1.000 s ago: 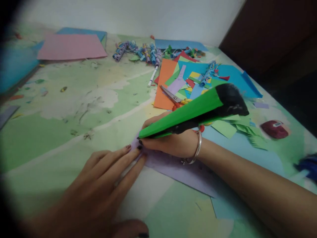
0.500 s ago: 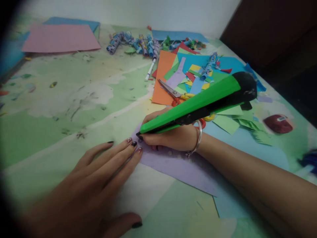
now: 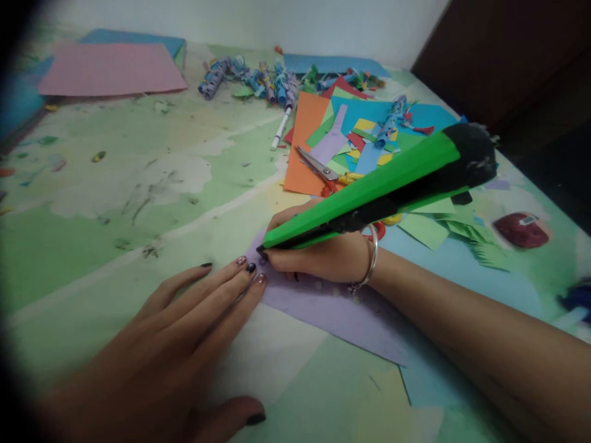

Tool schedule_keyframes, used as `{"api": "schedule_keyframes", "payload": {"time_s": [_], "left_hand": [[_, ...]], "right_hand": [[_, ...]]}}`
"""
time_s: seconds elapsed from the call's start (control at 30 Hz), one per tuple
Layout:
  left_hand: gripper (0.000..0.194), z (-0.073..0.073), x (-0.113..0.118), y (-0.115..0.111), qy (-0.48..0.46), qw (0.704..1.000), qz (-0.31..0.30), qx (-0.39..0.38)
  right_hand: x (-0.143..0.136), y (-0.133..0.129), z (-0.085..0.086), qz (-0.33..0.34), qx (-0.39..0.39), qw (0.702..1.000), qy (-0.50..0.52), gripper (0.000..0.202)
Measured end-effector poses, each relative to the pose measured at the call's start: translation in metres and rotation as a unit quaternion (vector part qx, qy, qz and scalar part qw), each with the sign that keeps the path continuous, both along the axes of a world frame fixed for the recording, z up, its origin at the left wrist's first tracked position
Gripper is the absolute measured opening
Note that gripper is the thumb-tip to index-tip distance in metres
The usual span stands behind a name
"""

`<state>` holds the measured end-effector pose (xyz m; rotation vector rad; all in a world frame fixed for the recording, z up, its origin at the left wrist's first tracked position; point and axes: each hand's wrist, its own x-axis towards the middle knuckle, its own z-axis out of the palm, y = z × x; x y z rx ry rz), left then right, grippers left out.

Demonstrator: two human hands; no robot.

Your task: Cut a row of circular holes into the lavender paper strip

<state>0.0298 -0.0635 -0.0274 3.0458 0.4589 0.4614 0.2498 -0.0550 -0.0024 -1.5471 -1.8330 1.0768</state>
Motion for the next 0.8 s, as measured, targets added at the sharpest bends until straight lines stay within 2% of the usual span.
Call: {"api": "schedule_keyframes", "payload": {"time_s": [0.13,0.3,0.47,0.57,0.67,0.73,0.8], "left_hand": [[0.068,0.001,0.001,0.0,0.001,1.0,0.006,0.0],[0.061,0.003,0.003,-0.006,-0.029,0.999,0.008,0.015],[0.058,-0.005,0.003,-0.017,-0.06,0.996,0.004,0.062],[0.049,-0.011,0.002,-0.018,-0.078,0.995,0.034,0.054],[0.051,-0.012,-0.001,-0.015,-0.07,0.996,0.022,0.049],[0.054,-0.01,-0.004,-0.012,-0.029,0.999,-0.004,0.033],[0.058,-0.007,-0.006,-0.01,-0.015,0.999,-0.015,0.027]], "right_hand": [[0.001,0.001,0.001,0.013,0.019,1.0,-0.005,0.009],[0.001,0.001,0.006,0.062,0.049,0.995,-0.055,0.013],[-0.002,-0.002,0.009,0.117,0.089,0.985,-0.095,0.012],[-0.007,-0.004,0.009,0.088,0.052,0.992,-0.072,0.008],[-0.011,-0.007,0.007,0.044,0.001,0.999,-0.024,0.01],[-0.013,-0.009,0.004,0.023,0.055,0.996,-0.07,0.016],[-0.013,-0.012,0.002,0.018,0.129,0.98,-0.152,0.019]]}}
